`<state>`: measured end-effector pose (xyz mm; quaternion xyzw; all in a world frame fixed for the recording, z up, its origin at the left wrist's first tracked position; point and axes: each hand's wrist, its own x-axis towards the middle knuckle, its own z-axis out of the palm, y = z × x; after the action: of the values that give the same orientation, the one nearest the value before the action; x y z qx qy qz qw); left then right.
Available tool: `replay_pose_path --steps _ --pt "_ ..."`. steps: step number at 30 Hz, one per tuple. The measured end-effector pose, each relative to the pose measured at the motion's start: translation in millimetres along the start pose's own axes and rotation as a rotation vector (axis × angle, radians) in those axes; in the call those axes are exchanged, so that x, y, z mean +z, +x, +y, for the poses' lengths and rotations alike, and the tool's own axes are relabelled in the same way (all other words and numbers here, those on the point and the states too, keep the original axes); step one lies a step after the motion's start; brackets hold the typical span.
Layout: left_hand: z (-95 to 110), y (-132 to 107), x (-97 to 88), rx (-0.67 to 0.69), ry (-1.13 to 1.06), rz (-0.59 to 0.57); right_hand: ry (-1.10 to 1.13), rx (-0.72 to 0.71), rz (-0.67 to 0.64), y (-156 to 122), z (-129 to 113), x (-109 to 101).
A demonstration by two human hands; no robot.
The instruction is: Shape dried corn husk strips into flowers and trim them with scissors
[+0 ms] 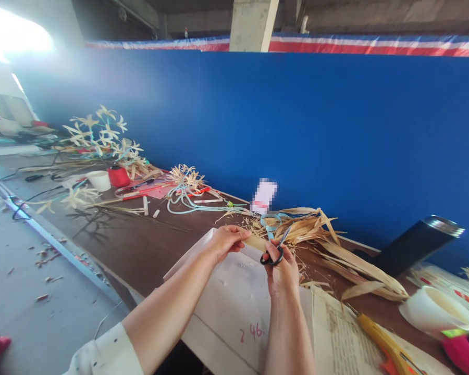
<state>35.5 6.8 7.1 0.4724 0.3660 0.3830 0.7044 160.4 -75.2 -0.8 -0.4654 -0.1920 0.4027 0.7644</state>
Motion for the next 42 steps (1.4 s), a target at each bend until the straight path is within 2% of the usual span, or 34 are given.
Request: replay_pose_path --steps 4,13,18,22,28,31,36,39,42 --pt "-1 1 -2.3 0.006 0.032 0.004 -0.012 -0.015 0.041 0 -1 1" --pt "-2 2 -9.9 -0.029 -0.024 -0.178 0.029 -0.037 0.051 1 -4 -2" --pt "1 -3 -10.3 -0.003 0.161 -0.289 0.047 -0.053 0.024 2 -4 -4" --pt "5 -11 -9.9 0.024 0.324 -0.353 0.023 -0.065 0.050 2 -3 -4" --pt "4 -11 -9.8 -0.021 0.455 -0.346 -0.136 -0.114 0.070 4 2 -6" --pt "0 -7 -9.5 -0.073 0.444 -0.431 -0.176 -0.156 0.050 4 3 -5" --pt "-4 -9 -6.5 -0.126 0.288 -0.589 -0.180 -0.166 0.028 2 2 -2" --pt "-5 -8 -4.7 -0.122 0.283 -0.541 -0.205 -0.162 0.056 1 1 0" --pt "-5 -5 -3.9 -0.069 0.269 -0.397 -0.242 -0.141 0.060 0 0 2"
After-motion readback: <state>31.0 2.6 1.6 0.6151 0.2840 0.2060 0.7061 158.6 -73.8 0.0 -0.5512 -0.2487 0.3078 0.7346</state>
